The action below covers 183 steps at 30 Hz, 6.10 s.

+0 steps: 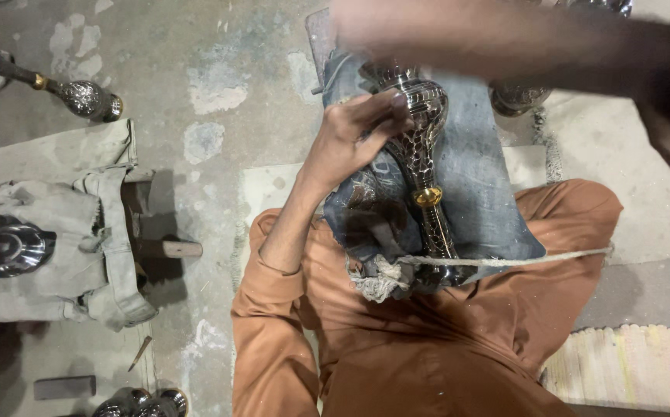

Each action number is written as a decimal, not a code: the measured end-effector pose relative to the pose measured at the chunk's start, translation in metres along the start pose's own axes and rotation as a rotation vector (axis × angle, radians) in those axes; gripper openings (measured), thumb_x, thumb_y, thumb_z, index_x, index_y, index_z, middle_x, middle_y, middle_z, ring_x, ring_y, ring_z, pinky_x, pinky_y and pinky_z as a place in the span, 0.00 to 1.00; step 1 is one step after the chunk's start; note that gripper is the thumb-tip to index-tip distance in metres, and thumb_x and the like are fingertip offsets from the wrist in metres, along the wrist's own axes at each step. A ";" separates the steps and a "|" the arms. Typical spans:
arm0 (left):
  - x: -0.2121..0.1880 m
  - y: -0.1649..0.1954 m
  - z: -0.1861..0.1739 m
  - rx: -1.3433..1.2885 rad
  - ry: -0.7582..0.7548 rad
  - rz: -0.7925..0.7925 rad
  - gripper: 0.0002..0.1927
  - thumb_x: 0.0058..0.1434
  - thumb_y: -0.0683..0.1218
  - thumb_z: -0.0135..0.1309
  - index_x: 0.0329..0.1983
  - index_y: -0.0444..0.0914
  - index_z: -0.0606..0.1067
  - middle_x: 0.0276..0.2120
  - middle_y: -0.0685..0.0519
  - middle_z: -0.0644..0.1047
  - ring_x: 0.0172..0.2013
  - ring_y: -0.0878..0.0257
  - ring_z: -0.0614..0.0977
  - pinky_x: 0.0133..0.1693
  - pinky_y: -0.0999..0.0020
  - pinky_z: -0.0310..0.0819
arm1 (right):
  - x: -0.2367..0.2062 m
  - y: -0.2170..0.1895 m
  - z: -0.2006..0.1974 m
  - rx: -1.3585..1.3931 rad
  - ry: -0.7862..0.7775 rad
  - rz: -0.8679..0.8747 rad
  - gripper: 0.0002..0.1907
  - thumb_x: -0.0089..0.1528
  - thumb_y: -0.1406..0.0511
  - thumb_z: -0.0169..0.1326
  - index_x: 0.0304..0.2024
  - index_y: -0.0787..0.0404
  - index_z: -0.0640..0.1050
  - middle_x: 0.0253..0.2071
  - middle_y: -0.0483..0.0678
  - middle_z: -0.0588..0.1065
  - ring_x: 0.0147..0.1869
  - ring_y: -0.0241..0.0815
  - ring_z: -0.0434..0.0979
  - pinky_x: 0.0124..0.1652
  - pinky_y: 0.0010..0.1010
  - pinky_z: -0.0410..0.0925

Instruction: The person sits on the floor and repeatedly hammers a decorative metal vase with a wooden mallet. They rotate the vase to work on different sections of the surface.

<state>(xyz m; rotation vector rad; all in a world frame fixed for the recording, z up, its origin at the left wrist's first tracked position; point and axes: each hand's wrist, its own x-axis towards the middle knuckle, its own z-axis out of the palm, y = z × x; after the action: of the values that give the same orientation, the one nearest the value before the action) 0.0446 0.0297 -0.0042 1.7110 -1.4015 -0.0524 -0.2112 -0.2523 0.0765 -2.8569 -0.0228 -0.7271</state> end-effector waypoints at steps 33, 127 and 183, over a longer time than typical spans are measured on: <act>0.007 -0.010 -0.007 -0.133 -0.006 -0.025 0.12 0.69 0.47 0.62 0.52 0.39 0.80 0.41 0.52 0.86 0.37 0.62 0.89 0.38 0.67 0.84 | 0.030 -0.004 0.001 -0.229 -0.086 -0.120 0.24 0.65 0.78 0.54 0.65 0.70 0.72 0.39 0.60 0.75 0.38 0.50 0.78 0.39 0.36 0.72; 0.022 0.075 0.026 0.123 0.270 -0.156 0.17 0.69 0.42 0.60 0.59 0.37 0.73 0.42 0.43 0.82 0.42 0.52 0.87 0.40 0.61 0.82 | -0.071 -0.001 0.023 -0.004 -0.019 0.233 0.39 0.59 0.76 0.64 0.70 0.71 0.61 0.39 0.61 0.73 0.38 0.52 0.75 0.38 0.40 0.70; 0.017 0.060 0.020 0.076 0.194 -0.103 0.12 0.69 0.43 0.60 0.54 0.40 0.75 0.39 0.46 0.83 0.39 0.51 0.87 0.40 0.59 0.80 | 0.018 -0.036 -0.010 -0.011 -0.021 0.117 0.33 0.61 0.70 0.64 0.67 0.66 0.68 0.39 0.58 0.75 0.40 0.51 0.78 0.39 0.38 0.71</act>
<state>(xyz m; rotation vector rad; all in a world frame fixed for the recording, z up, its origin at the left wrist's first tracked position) -0.0056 0.0070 0.0308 1.7989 -1.1854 0.1085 -0.2025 -0.2199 0.1006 -2.8477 0.1451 -0.6754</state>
